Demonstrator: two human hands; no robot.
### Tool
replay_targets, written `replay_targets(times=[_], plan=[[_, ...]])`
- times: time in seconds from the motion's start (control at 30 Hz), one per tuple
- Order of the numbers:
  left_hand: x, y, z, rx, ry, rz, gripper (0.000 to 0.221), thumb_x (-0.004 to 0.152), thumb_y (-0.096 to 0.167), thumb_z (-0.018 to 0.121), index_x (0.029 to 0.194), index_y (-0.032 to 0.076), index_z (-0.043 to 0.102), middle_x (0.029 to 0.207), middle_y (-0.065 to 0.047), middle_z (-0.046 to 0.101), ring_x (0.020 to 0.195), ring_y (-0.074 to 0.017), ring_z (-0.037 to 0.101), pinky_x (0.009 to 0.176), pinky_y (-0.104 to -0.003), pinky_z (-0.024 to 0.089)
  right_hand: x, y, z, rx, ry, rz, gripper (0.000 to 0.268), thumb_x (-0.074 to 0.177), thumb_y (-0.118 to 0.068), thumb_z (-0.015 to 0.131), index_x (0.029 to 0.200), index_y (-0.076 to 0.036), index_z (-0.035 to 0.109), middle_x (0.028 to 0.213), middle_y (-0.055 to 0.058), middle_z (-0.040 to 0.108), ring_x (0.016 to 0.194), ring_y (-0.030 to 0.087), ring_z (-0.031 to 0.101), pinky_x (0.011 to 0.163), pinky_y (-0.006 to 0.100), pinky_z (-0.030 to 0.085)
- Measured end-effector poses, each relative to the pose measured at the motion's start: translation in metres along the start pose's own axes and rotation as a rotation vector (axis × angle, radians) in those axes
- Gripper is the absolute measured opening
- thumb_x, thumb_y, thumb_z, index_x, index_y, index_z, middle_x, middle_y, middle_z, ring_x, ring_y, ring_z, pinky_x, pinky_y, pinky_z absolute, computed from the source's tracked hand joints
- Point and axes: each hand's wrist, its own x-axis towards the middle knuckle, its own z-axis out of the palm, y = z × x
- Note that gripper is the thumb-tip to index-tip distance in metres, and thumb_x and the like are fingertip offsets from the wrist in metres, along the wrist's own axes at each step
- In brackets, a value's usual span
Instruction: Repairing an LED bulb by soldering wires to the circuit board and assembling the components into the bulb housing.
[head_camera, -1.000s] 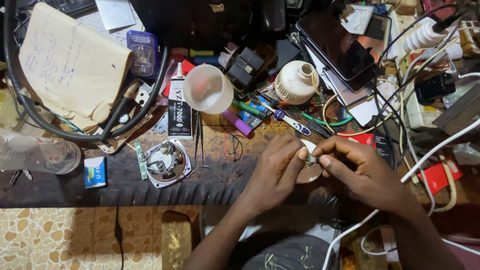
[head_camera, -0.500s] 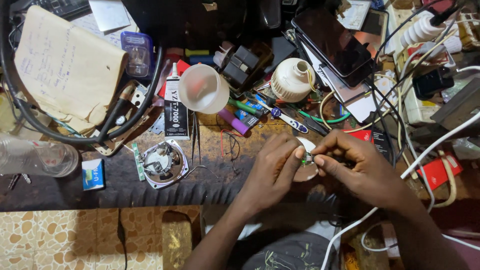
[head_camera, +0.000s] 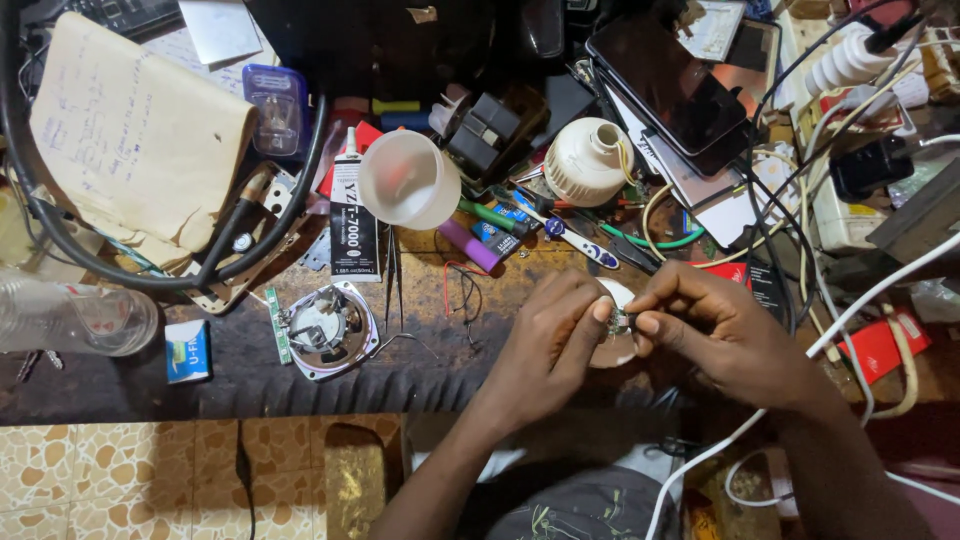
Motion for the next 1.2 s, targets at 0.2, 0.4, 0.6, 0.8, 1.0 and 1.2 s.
replay_targets(times=[0.2, 0.4, 0.6, 0.8, 1.0, 1.2], plan=[[0.000, -0.002, 0.001, 0.024, -0.020, 0.000, 0.027, 0.094, 0.019, 0.031, 0.078, 0.002, 0.044, 0.076, -0.009, 0.044, 0.072, -0.0227, 0.042, 0.068, -0.034, 0.031, -0.003, -0.010, 0.004, -0.304, 0.105, -0.035, 0.008, 0.079, -0.017, 0.057, 0.078, -0.009, 0.060, 0.067, -0.002, 0.058, 0.063, 0.007, 0.054, 0.060, 0.020, 0.041], [0.001, 0.000, 0.001, 0.025, -0.033, -0.011, 0.028, 0.093, 0.019, 0.030, 0.078, 0.001, 0.045, 0.077, -0.011, 0.045, 0.074, -0.0238, 0.043, 0.068, -0.034, 0.031, -0.001, -0.012, 0.003, -0.382, 0.054, -0.106, 0.017, 0.083, -0.021, 0.050, 0.091, -0.009, 0.058, 0.079, -0.001, 0.062, 0.075, 0.009, 0.057, 0.068, 0.022, 0.042], [0.000, 0.001, 0.001, 0.029, -0.022, -0.014, 0.029, 0.094, 0.020, 0.030, 0.076, 0.001, 0.044, 0.076, -0.010, 0.045, 0.074, -0.0219, 0.041, 0.067, -0.033, 0.032, -0.001, -0.008, 0.003, -0.302, 0.031, -0.056, 0.021, 0.082, -0.022, 0.048, 0.091, -0.011, 0.063, 0.074, -0.003, 0.061, 0.060, 0.006, 0.049, 0.051, 0.019, 0.035], [0.000, 0.000, 0.000, 0.032, -0.013, -0.015, 0.029, 0.094, 0.020, 0.030, 0.078, 0.001, 0.045, 0.078, -0.011, 0.046, 0.075, -0.0236, 0.043, 0.069, -0.033, 0.033, 0.002, 0.009, 0.004, -0.359, 0.064, -0.245, 0.017, 0.077, -0.018, 0.059, 0.091, -0.009, 0.061, 0.076, -0.001, 0.063, 0.062, 0.006, 0.053, 0.052, 0.017, 0.039], [-0.001, -0.004, 0.001, 0.047, -0.015, -0.014, 0.029, 0.094, 0.021, 0.030, 0.076, 0.002, 0.043, 0.075, -0.010, 0.043, 0.072, -0.0239, 0.042, 0.067, -0.034, 0.032, 0.004, 0.020, 0.003, -0.394, 0.096, -0.388, 0.015, 0.078, -0.016, 0.058, 0.090, -0.007, 0.061, 0.079, 0.001, 0.064, 0.065, 0.011, 0.057, 0.061, 0.021, 0.043], [-0.002, -0.004, 0.000, 0.025, 0.004, -0.033, 0.030, 0.094, 0.022, 0.031, 0.075, 0.003, 0.043, 0.075, -0.010, 0.044, 0.073, -0.0229, 0.041, 0.067, -0.034, 0.031, 0.006, 0.012, -0.006, -0.463, 0.137, -0.389, 0.031, 0.084, -0.025, 0.046, 0.108, -0.008, 0.058, 0.079, 0.002, 0.062, 0.064, 0.015, 0.052, 0.062, 0.025, 0.039]])
